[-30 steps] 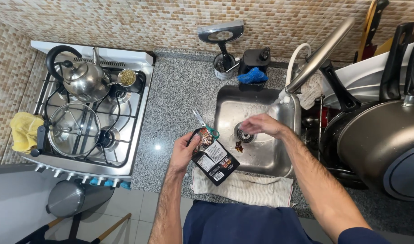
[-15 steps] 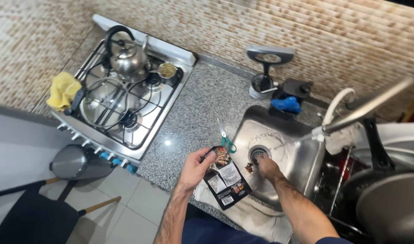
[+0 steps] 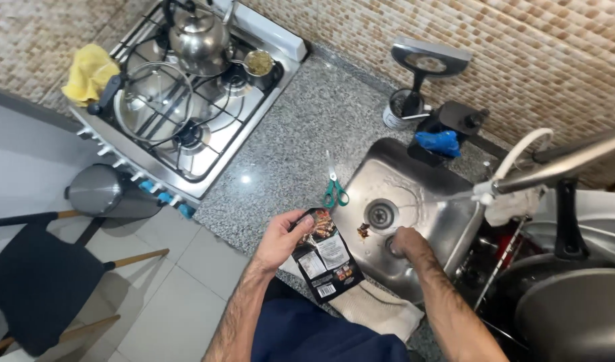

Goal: Open a package and clean a glass pot lid with a paper towel in a kitchen.

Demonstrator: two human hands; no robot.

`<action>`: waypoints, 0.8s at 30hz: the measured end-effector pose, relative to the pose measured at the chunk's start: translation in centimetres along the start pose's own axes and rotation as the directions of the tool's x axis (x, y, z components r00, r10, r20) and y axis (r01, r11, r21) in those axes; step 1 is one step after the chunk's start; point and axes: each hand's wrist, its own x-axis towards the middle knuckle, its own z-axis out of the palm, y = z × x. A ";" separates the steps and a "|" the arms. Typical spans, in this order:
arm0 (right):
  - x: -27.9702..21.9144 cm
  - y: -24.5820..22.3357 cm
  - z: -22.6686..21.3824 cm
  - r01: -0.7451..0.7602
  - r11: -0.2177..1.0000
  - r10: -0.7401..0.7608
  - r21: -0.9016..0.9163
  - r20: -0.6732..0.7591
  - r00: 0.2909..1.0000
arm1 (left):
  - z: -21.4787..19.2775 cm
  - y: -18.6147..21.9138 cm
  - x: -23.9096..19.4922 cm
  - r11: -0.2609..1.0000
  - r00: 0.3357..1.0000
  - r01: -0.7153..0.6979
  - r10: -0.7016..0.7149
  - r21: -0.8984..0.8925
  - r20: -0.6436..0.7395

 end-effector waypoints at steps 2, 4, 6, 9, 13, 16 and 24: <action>-1.8 -0.5 -2.1 -0.142 0.990 0.135 0.008 0.250 0.959 | 0.7 -0.2 0.6 0.999 0.999 0.026 -0.025 -0.031 0.024; -1.2 -0.1 -3.2 -0.257 0.966 0.231 -0.012 0.481 0.846 | 1.0 -0.1 1.0 0.998 0.999 0.040 -0.039 -0.054 0.025; 1.5 1.7 -3.0 -0.072 0.995 0.061 0.074 0.146 0.987 | 1.3 0.2 1.3 0.998 0.998 0.064 -0.064 0.011 0.009; 3.3 0.2 -8.6 -0.103 0.561 0.259 0.822 -0.056 0.964 | 1.1 0.9 1.2 0.998 0.999 0.036 -0.037 0.058 0.004; 1.8 -2.7 -6.5 0.121 0.611 0.059 0.782 -0.197 0.979 | 0.5 1.3 0.5 0.999 1.000 -0.004 0.004 0.048 0.010; -1.4 -5.1 -1.9 0.356 0.929 -0.332 0.100 -0.196 0.923 | 0.1 1.5 -0.2 1.000 1.000 -0.005 0.005 -0.004 -0.011; -5.6 -2.7 1.9 0.504 0.803 -0.506 -0.319 0.081 0.859 | -1.0 0.3 -1.7 0.998 0.996 0.046 -0.049 -0.049 -0.075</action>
